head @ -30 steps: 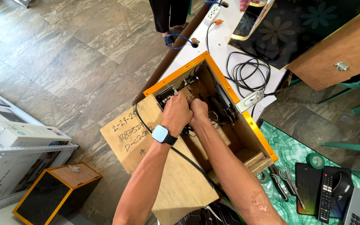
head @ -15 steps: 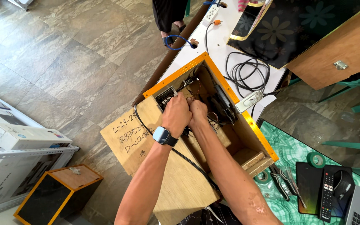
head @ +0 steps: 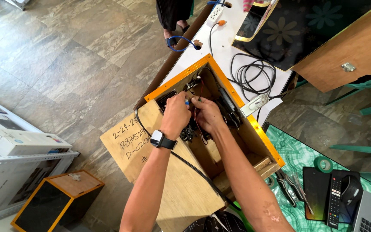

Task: The person works inside an open wooden electronics enclosure, twisting and connecting wires to components and routing a black cable through the box. They then lift and reposition the enclosure and arrange the cable on the work counter.

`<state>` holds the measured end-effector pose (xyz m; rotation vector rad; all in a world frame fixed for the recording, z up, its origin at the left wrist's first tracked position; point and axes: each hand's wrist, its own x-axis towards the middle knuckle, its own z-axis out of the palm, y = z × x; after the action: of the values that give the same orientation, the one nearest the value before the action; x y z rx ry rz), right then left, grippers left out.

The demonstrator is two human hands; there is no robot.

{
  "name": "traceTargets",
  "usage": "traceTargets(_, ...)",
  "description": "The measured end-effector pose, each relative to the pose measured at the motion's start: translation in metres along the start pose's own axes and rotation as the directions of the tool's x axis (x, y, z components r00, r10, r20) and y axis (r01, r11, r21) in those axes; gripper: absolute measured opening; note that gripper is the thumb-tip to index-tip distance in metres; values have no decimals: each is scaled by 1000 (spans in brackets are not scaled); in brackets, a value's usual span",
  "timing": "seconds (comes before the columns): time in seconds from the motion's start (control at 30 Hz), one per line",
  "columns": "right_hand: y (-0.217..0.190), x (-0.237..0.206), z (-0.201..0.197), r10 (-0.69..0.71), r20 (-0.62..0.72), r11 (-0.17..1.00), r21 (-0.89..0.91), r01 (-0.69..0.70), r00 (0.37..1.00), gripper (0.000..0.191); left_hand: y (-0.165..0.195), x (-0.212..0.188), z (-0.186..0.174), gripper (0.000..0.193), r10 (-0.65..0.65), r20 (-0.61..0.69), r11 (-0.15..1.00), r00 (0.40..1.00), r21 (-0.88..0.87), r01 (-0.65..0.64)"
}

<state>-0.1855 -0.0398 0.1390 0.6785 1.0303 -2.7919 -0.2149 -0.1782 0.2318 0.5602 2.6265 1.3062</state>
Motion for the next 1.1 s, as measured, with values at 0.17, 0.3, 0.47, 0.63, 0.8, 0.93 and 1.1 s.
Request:
traceTargets(0.17,-12,-1,-9,-30,46,971,-234,39,999,7,13,-2,-6,39,-13,82,1000,997,-8,14)
traceTargets(0.3,-4,4,-12,-170,53,958,-225,178,984,10,21,-1,-6,33,-57,57,997,997,-44,60)
traceTargets(0.47,16,10,1,-55,-154,987,142,77,987,11,18,-5,0,25,25,-80,995,996,-92,-32)
traceTargets(0.63,26,20,8,-136,-247,989,25,146,959,8,6,-3,6,26,-3,-45,1000,999,30,4)
traceTargets(0.8,26,22,3,-215,-245,972,-148,183,945,6,2,-3,12,24,65,-63,994,996,93,-59)
traceTargets(0.93,27,27,8,-115,-314,968,177,177,942,8,7,-6,9,22,27,-96,1000,995,-10,-28)
traceTargets(1.1,35,26,9,-253,-276,967,-65,245,927,8,16,-7,6,27,21,-94,999,995,46,-17)
